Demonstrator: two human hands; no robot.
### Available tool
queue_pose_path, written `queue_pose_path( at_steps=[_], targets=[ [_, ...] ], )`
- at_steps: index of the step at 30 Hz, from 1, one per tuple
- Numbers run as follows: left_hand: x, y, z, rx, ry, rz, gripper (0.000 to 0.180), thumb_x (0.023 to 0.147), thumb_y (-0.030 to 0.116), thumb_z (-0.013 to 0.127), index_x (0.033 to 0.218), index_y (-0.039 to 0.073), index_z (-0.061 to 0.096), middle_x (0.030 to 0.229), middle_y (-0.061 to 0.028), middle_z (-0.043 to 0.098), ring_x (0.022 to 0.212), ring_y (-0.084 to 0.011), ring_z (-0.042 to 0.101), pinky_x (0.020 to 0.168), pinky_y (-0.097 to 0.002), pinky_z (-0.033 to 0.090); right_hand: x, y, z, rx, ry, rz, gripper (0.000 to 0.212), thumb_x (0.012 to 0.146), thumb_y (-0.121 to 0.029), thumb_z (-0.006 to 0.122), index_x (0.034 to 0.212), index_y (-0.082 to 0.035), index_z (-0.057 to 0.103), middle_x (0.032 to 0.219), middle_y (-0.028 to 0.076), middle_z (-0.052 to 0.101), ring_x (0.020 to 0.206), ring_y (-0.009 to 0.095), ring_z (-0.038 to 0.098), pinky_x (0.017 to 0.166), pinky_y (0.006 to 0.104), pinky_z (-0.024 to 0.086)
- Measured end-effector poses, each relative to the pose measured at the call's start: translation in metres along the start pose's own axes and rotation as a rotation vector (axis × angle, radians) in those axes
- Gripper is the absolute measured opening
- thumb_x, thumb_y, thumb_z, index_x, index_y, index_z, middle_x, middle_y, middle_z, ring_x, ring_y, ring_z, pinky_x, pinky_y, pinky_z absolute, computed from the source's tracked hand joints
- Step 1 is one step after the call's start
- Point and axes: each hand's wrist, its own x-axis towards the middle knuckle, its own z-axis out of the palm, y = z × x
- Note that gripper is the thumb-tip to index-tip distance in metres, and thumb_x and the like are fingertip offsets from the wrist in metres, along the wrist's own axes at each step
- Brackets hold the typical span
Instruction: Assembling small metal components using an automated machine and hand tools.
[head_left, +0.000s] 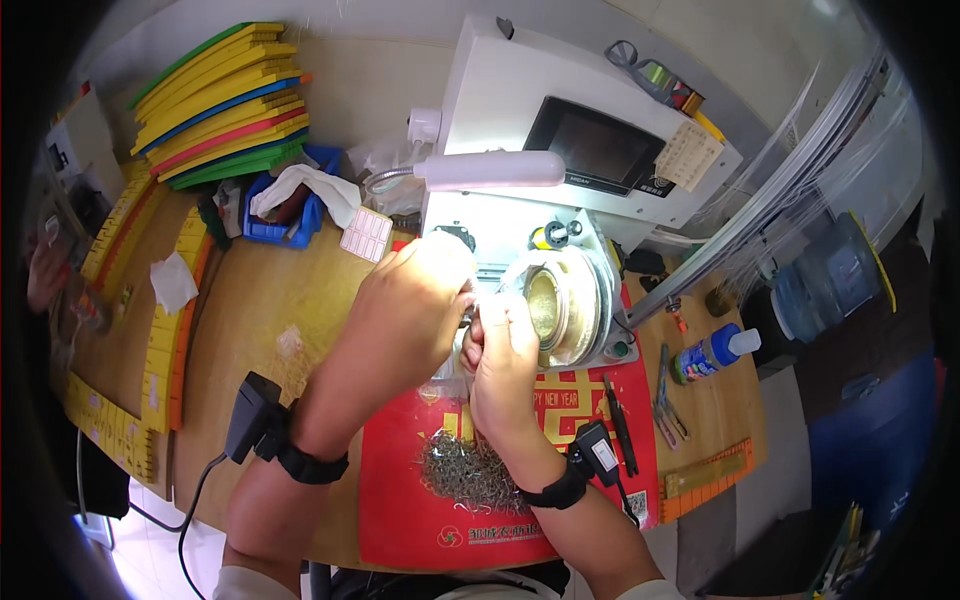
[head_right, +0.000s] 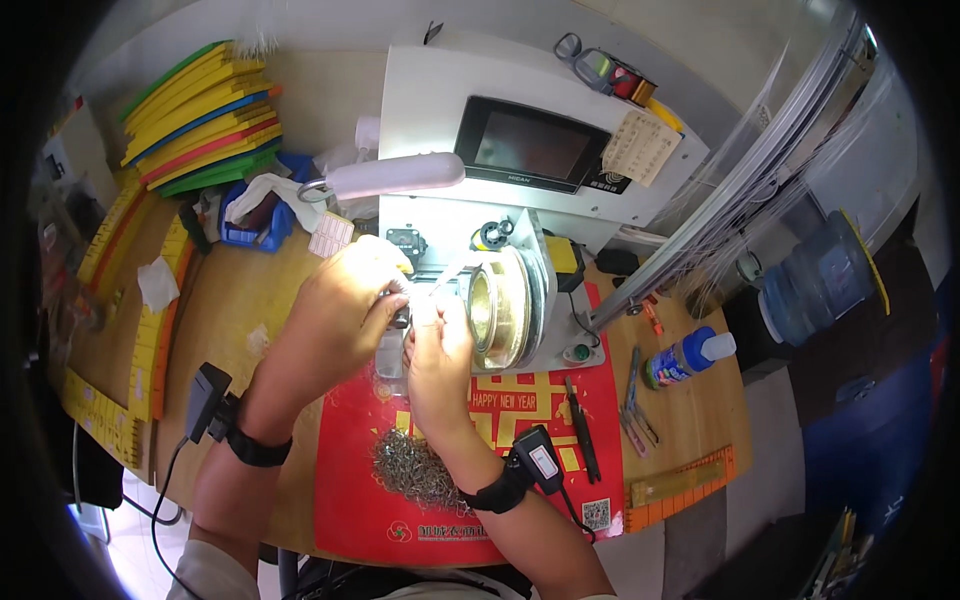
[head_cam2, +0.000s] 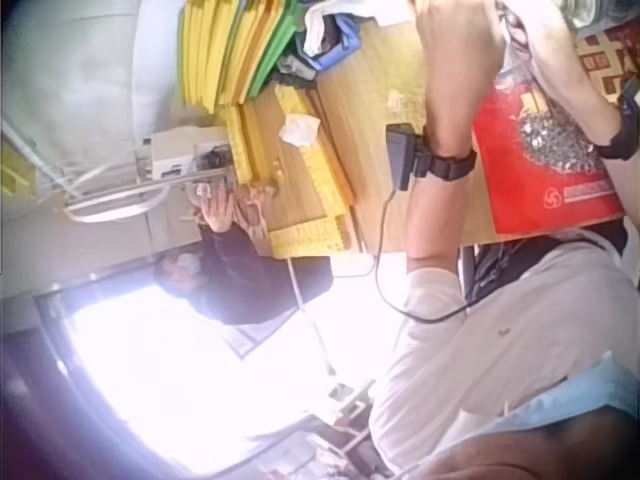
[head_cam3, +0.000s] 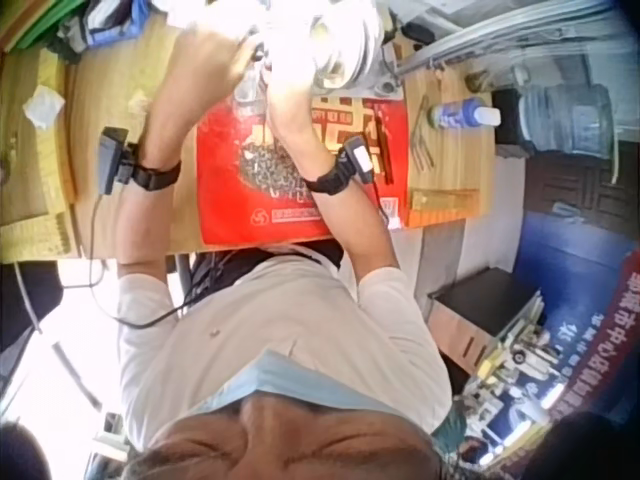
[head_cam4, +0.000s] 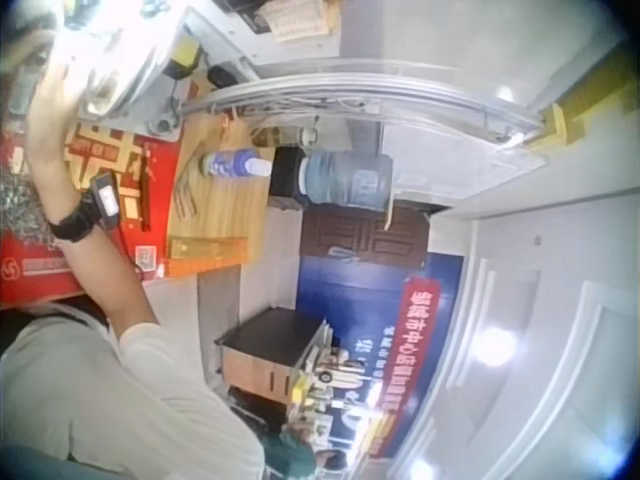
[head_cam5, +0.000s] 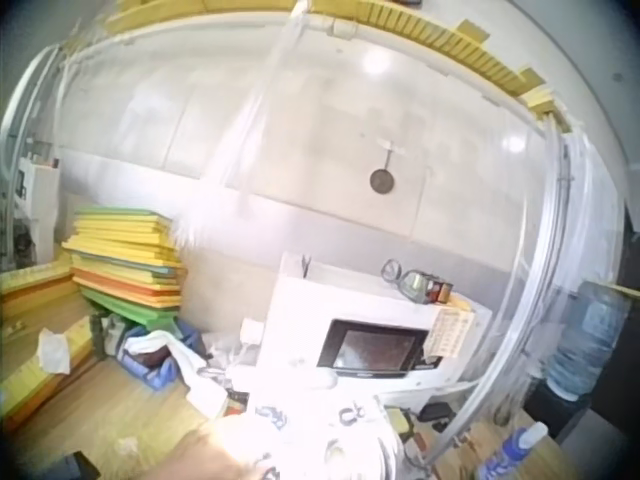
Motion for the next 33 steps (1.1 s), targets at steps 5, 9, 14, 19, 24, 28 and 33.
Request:
queue_pose_path(
  at_steps=[5, 9, 14, 19, 24, 28, 33],
  targets=[
    [0.000, 0.006, 0.001, 0.056, 0.003, 0.024, 0.015, 0.086, 0.006, 0.071, 0.097, -0.003, 0.066, 0.099, -0.0197, 0.065, 0.091, -0.0396, 0.063, 0.081, -0.0449, 0.051, 0.007, 0.009, -0.001, -0.124, 0.049, -0.055, 0.015, 0.108, -0.020, 0.055, 0.098, -0.008, 0.054, 0.074, -0.005, 0.047, 0.057, 0.002, 0.040, 0.051, 0.0211, 0.033],
    [-0.003, -0.007, -0.009, 0.052, 0.078, 0.063, 0.017, 0.087, 0.008, 0.071, 0.100, -0.002, 0.068, 0.100, -0.0180, 0.066, 0.090, -0.0384, 0.064, 0.081, -0.0448, 0.051, 0.006, 0.010, -0.003, -0.363, 0.092, -0.202, 0.014, 0.105, -0.013, 0.056, 0.101, 0.001, 0.055, 0.084, 0.004, 0.059, 0.075, 0.010, 0.055, 0.068, 0.0290, 0.048],
    [-0.015, -0.029, -0.057, 0.256, -0.311, -0.099, 0.028, 0.084, 0.025, 0.078, 0.103, 0.005, 0.074, 0.101, -0.0158, 0.066, 0.086, -0.0360, 0.063, 0.078, -0.0439, 0.051, 0.010, 0.006, -0.004, -0.395, 0.109, -0.188, 0.014, 0.104, -0.012, 0.058, 0.103, 0.002, 0.055, 0.087, 0.007, 0.063, 0.079, 0.011, 0.058, 0.071, 0.0312, 0.049],
    [-0.029, -0.061, -0.019, 0.193, -0.617, -0.304, 0.028, 0.080, 0.032, 0.081, 0.083, 0.005, 0.075, 0.082, -0.0175, 0.068, 0.081, -0.0369, 0.065, 0.071, -0.0473, 0.050, -0.002, -0.009, 0.010, -0.293, 0.064, -0.056, 0.012, 0.104, -0.011, 0.056, 0.104, 0.002, 0.054, 0.088, 0.012, 0.064, 0.079, 0.017, 0.061, 0.073, 0.0336, 0.050],
    [-0.037, -0.053, -0.004, -0.041, -0.600, -0.518, 0.031, 0.084, 0.033, 0.080, 0.088, 0.003, 0.074, 0.083, -0.0207, 0.068, 0.079, -0.0373, 0.066, 0.070, -0.0466, 0.050, 0.005, 0.010, -0.007, -0.343, 0.056, -0.158, 0.015, 0.107, -0.014, 0.052, 0.106, 0.000, 0.054, 0.090, 0.010, 0.065, 0.079, 0.016, 0.062, 0.071, 0.0317, 0.050],
    [-0.052, -0.043, 0.005, 0.155, -0.405, -0.318, 0.036, 0.089, 0.039, 0.076, 0.092, 0.003, 0.072, 0.084, -0.0175, 0.061, 0.080, -0.0368, 0.061, 0.072, -0.0470, 0.048, -0.002, -0.008, 0.001, -0.359, 0.055, -0.179, 0.021, 0.109, -0.020, 0.050, 0.106, 0.000, 0.054, 0.089, 0.008, 0.063, 0.079, 0.010, 0.058, 0.069, 0.0283, 0.047],
    [-0.065, -0.050, 0.006, 0.090, -0.423, -0.405, 0.037, 0.091, 0.039, 0.075, 0.095, 0.002, 0.071, 0.085, -0.0155, 0.058, 0.078, -0.0354, 0.059, 0.071, -0.0452, 0.046, -0.023, -0.013, -0.016, -0.108, -0.101, 0.109, 0.018, 0.107, -0.018, 0.054, 0.103, -0.001, 0.054, 0.081, 0.000, 0.054, 0.068, 0.006, 0.047, 0.061, 0.0260, 0.041]
  ],
)
